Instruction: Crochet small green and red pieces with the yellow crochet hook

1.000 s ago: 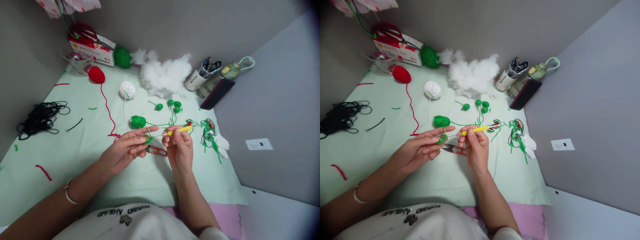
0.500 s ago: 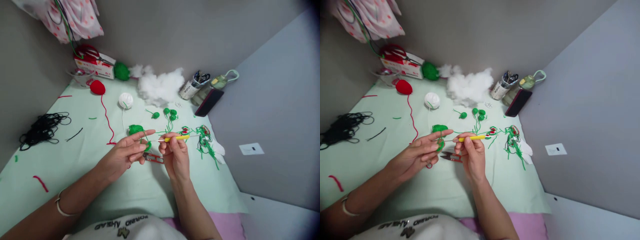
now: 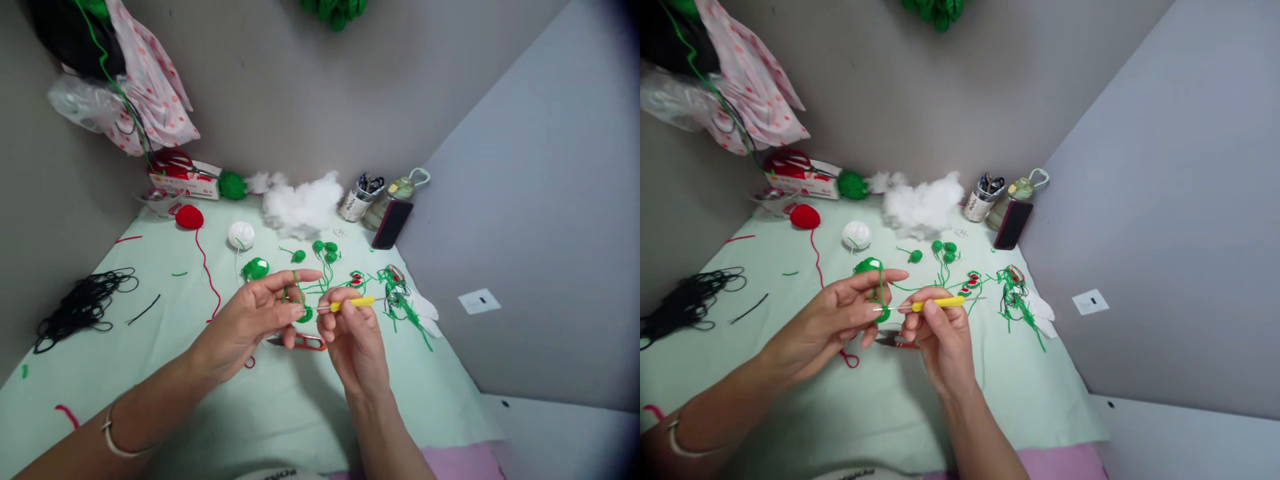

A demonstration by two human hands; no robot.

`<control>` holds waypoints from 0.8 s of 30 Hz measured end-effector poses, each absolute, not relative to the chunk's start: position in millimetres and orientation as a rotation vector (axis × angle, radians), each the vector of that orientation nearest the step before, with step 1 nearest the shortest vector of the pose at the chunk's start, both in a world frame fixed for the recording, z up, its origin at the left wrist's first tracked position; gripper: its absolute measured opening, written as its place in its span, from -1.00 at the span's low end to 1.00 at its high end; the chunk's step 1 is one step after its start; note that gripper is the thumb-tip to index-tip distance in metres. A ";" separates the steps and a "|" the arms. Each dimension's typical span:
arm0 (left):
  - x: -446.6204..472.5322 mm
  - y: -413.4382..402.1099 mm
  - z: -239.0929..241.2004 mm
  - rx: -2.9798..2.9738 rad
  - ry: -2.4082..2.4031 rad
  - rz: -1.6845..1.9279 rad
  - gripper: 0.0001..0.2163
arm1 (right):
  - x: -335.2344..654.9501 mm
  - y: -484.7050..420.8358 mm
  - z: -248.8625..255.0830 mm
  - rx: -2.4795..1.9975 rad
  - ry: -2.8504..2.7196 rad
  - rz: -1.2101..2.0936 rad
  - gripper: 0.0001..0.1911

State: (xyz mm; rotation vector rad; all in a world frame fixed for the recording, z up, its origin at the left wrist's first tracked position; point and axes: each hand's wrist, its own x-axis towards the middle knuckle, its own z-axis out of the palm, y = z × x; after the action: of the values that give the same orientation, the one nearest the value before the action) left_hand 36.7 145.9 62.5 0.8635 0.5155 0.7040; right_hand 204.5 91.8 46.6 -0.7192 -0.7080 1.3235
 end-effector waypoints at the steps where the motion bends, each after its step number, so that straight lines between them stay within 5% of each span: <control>1: 39.2 146.0 59.6 0.878 0.534 0.710 -0.64 | 204.7 93.0 44.2 -0.720 -0.721 1.324 -0.90; 7: 43.5 150.3 52.3 0.867 0.570 0.683 -0.50 | 199.6 101.6 36.1 -0.752 -0.748 1.216 -0.88; 24: 49.9 156.8 35.1 0.764 0.585 0.691 -0.65 | 211.3 104.6 23.3 -0.850 -0.702 1.189 -0.85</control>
State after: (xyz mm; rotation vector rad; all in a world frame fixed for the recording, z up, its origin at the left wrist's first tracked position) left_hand 49.9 156.8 35.1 0.7642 0.5847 0.6907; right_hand 211.3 104.6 23.3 -0.8505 -0.7023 1.1892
